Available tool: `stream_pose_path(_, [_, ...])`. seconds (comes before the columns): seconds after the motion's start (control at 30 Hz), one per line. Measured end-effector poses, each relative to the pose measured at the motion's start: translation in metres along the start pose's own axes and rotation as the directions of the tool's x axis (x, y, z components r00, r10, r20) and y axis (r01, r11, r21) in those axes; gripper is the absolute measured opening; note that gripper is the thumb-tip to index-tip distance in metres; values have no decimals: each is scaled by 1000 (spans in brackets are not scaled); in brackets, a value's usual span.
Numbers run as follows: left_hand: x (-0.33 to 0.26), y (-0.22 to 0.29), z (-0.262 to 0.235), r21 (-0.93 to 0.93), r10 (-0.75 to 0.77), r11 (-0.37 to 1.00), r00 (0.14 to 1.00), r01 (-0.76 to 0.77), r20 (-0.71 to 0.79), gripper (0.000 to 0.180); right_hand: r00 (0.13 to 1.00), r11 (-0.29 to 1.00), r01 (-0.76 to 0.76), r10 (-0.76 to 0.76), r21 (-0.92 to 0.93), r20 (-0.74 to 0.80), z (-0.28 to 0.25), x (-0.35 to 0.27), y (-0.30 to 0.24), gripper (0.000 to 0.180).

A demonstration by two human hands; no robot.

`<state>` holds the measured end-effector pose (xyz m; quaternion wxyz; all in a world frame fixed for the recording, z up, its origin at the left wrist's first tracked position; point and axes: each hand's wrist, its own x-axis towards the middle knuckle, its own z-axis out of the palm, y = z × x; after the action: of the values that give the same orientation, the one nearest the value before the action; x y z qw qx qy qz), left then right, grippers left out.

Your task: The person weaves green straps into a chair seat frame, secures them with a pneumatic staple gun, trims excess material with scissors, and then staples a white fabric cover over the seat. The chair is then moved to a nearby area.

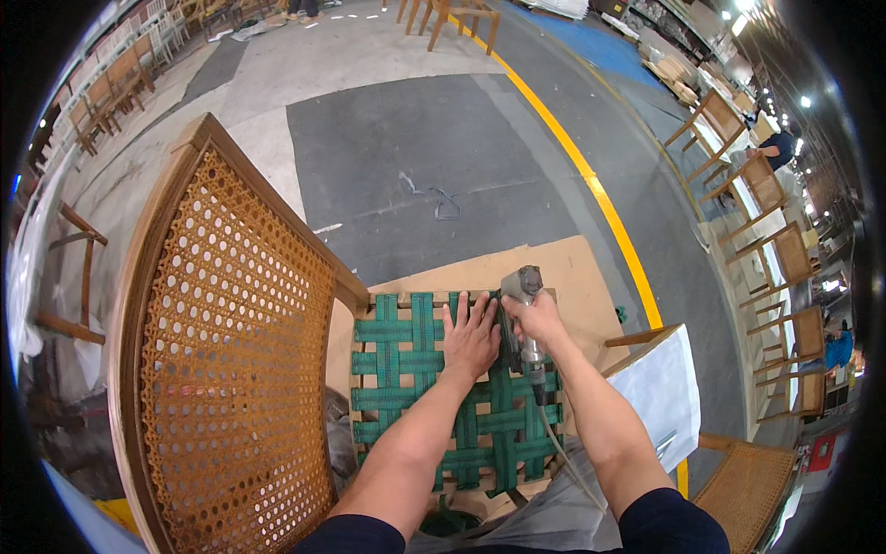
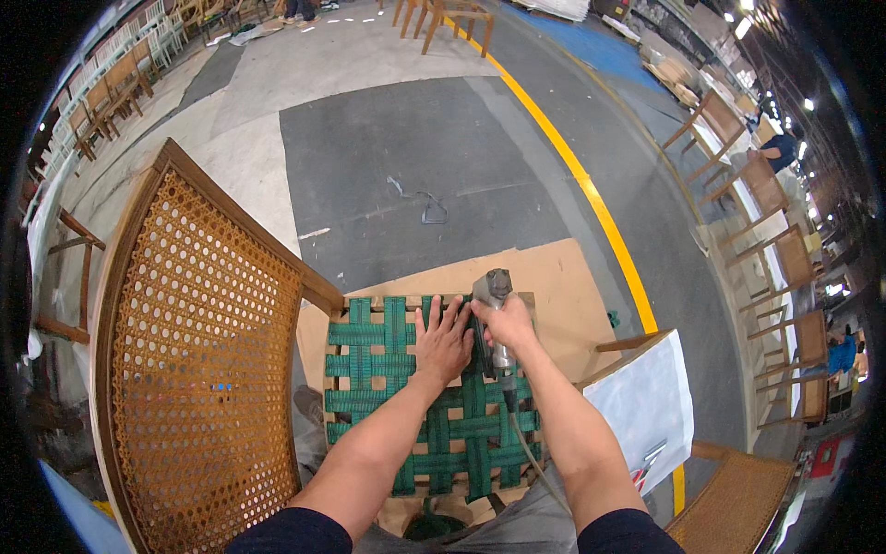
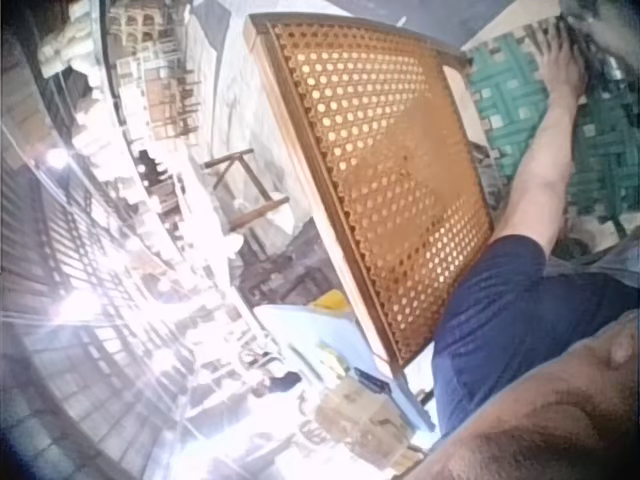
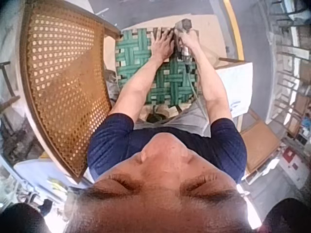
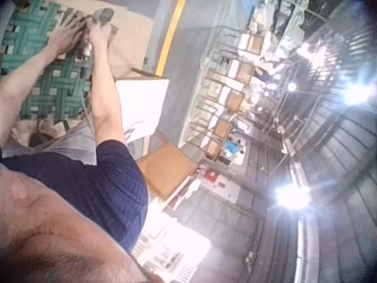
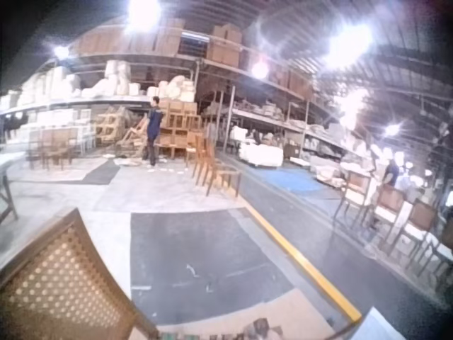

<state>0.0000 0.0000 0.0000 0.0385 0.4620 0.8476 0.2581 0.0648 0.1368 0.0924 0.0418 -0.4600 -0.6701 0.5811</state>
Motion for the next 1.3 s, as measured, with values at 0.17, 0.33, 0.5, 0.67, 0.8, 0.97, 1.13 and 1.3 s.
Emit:
stream_pose_path(0.17, [-5,-3,4,-57,2,998,998,-5,-65,49,999,1000,-23,23,-13,-39,9,-13,-7,20])
stream_pose_path(0.33, [-2,-3,3,-144,5,989,989,-26,-145,43,999,1000,7,-7,0,-35,8,-13,-15,22])
stream_pose_path(0.5, [-2,-3,5,-229,6,971,972,-62,-236,37,1000,1000,5,-5,-24,-3,11,-10,-14,22])
stream_pose_path(0.67, [-5,-7,4,-223,-4,973,968,-53,-249,35,1000,1000,17,-17,22,2,16,-19,-16,21])
stream_pose_path(0.8, [0,-2,2,-224,-3,973,974,-50,-228,34,1000,1000,0,0,-7,16,6,-16,-12,21])
stream_pose_path(0.97, [-2,-2,2,-210,-2,976,974,-47,-226,34,999,999,32,-31,27,-30,2,-16,-10,19])
stream_pose_path(1.13, [-4,-9,4,-194,-11,980,970,-38,-244,32,1000,1000,3,-3,23,-19,1,-15,-10,18])
stream_pose_path(1.3, [4,1,5,-237,5,969,964,-71,-266,30,1000,999,-9,8,-31,-17,-20,-16,-5,24])
